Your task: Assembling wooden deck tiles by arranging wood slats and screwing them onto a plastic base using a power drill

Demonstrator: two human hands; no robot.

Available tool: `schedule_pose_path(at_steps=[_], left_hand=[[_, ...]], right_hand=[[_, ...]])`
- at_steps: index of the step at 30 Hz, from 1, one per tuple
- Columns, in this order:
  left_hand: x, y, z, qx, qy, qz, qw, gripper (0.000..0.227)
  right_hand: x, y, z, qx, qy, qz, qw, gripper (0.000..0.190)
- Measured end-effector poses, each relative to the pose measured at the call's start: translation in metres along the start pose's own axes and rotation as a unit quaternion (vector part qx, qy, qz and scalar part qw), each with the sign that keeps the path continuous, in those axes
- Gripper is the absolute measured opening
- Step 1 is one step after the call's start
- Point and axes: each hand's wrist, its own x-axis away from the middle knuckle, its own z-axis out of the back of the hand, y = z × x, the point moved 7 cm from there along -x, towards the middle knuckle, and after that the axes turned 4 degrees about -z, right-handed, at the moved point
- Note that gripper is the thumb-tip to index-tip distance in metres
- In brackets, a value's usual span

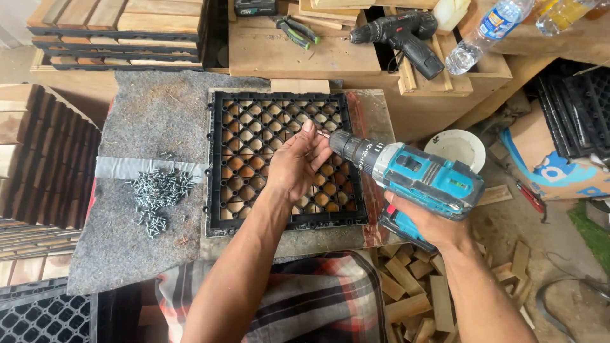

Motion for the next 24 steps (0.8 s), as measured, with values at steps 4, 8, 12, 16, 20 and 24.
schedule_pose_path(at_steps=[4,8,12,16,20,24], left_hand=[[-0.002,0.001,-0.001,-0.010,-0.023,0.033,0.999,0.029],[-0.008,-0.012,0.009,-0.041,-0.038,0.068,0.996,0.029],[0.000,-0.008,-0.003,-0.007,-0.070,0.134,0.988,0.016],[0.012,0.022,-0.018,-0.263,-0.014,0.037,0.964,0.049],[-0.012,0.031,-0.002,-0.762,0.029,-0.401,0.507,0.073],[-0.033,0.007,0.013,-0.892,-0.004,-0.210,0.400,0.111]], right_hand=[[-0.004,-0.014,0.006,0.088,-0.031,0.137,0.986,0.039],[-0.005,-0.029,0.004,0.197,-0.077,0.307,0.928,0.058],[-0.001,-0.054,0.012,0.262,-0.102,0.456,0.844,0.052],[-0.039,-0.062,0.010,0.158,-0.108,0.177,0.965,0.048],[-0.073,-0.082,0.000,0.188,-0.030,-0.198,0.962,0.055],[-0.111,-0.060,-0.004,0.270,-0.072,-0.169,0.945,0.007]])
